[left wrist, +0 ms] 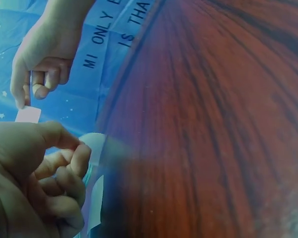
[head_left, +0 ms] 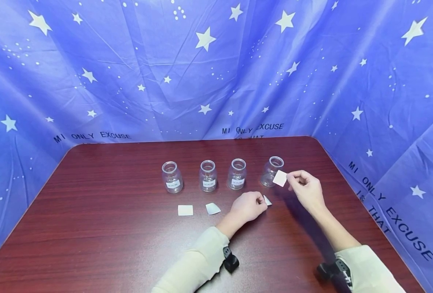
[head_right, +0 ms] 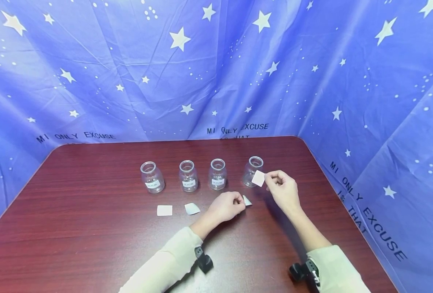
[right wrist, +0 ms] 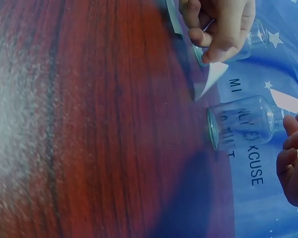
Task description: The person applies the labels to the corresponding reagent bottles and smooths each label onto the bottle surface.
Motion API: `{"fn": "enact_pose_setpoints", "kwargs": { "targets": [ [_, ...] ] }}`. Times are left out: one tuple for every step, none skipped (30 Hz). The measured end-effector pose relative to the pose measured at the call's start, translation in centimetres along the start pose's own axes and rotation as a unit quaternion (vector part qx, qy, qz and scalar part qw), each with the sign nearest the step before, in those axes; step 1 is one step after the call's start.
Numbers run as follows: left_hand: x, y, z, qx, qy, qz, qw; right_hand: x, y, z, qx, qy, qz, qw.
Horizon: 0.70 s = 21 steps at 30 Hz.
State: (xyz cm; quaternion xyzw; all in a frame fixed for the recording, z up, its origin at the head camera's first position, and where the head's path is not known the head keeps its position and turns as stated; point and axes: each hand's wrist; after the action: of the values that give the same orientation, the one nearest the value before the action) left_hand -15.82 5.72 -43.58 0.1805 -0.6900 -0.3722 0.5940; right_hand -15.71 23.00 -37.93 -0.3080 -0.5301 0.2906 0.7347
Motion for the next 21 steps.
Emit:
{"fn": "enact_pose_setpoints", "kwargs": {
  "targets": [
    [0.0, 0.0, 0.0, 0.007, 0.0, 0.017, 0.9998, 0.0, -0.2, -0.1, 0.002, -0.002, -0.002, 1.0],
    [0.0, 0.1, -0.1, 0.012, 0.001, 0.028, 0.9995, 0.0, -0.2, -0.1, 0.001, -0.003, -0.004, 1.0],
    [0.0, 0.2, -0.1, 0.019, 0.001, 0.036, 0.9992, -0.1, -0.1, -0.1, 0.001, -0.005, -0.003, 1.0],
    [0.0, 0.2, -0.1, 0.024, 0.001, 0.042, 0.9988, -0.1, 0.1, -0.1, 0.001, -0.007, -0.002, 1.0],
    [0.0, 0.2, -0.2, 0.028, 0.0, 0.045, 0.9986, -0.2, 0.4, 0.0, 0.0, -0.01, 0.0, 1.0],
    [0.1, 0.3, -0.2, 0.031, -0.001, 0.046, 0.9985, -0.4, 0.8, 0.1, 0.001, -0.011, 0.001, 0.9999],
    [0.1, 0.3, -0.2, 0.034, -0.001, 0.046, 0.9984, -0.5, 1.2, 0.3, 0.002, -0.013, 0.0, 0.9999],
    [0.2, 0.3, -0.3, 0.037, -0.002, 0.045, 0.9983, -0.6, 1.6, 0.4, 0.003, -0.014, -0.001, 0.9999],
    [0.3, 0.3, -0.3, 0.039, -0.003, 0.043, 0.9983, -0.8, 2.0, 0.5, 0.003, -0.014, -0.002, 0.9999],
    [0.3, 0.3, -0.3, 0.041, -0.003, 0.043, 0.9982, -0.9, 2.4, 0.6, 0.004, -0.014, -0.004, 0.9999],
    [0.4, 0.2, -0.3, 0.042, -0.003, 0.042, 0.9983, -1.0, 2.6, 0.7, 0.007, -0.014, -0.004, 0.9999],
    [0.4, 0.2, -0.4, 0.042, -0.002, 0.041, 0.9982, -1.1, 2.8, 0.7, 0.011, -0.013, -0.006, 0.9998],
    [0.5, 0.1, -0.4, 0.043, -0.001, 0.04, 0.9983, -1.1, 2.9, 0.7, 0.015, -0.013, -0.006, 0.9998],
    [0.5, 0.1, -0.4, 0.043, -0.001, 0.039, 0.9983, -1.2, 3.0, 0.8, 0.02, -0.013, -0.007, 0.9997],
    [0.6, 0.1, -0.4, 0.043, 0.0, 0.037, 0.9984, -1.2, 3.0, 0.8, 0.024, -0.013, -0.007, 0.9996],
    [0.7, 0.1, -0.4, 0.043, 0.003, 0.035, 0.9985, -1.3, 3.0, 0.8, 0.027, -0.014, -0.009, 0.9995],
    [0.8, 0.1, -0.4, 0.043, 0.005, 0.031, 0.9986, -1.3, 3.0, 0.7, 0.031, -0.015, -0.011, 0.9994],
    [1.0, 0.1, -0.4, 0.043, 0.007, 0.023, 0.9988, -1.4, 2.9, 0.7, 0.034, -0.016, -0.013, 0.9992],
    [1.2, 0.1, -0.4, 0.042, 0.009, 0.014, 0.999, -1.5, 2.9, 0.7, 0.039, -0.017, -0.015, 0.999],
    [1.3, 0.1, -0.3, 0.04, 0.012, 0.002, 0.9991, -1.5, 2.8, 0.6, 0.043, -0.017, -0.017, 0.9988],
    [1.4, 0.1, -0.3, 0.036, 0.015, -0.012, 0.9992, -1.5, 2.3, 0.3, 0.045, -0.019, -0.019, 0.9986]
  ]
}}
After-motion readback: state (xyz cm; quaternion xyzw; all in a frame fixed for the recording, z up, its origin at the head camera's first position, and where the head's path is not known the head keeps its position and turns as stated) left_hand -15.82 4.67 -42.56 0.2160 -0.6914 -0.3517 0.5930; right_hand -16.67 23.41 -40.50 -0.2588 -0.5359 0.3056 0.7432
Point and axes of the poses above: each hand's wrist, its own z-axis towards the middle knuckle, its own x-axis out of the back of the hand, y = z × x, and after that the axes turned 9 degrees about -z, right-handed
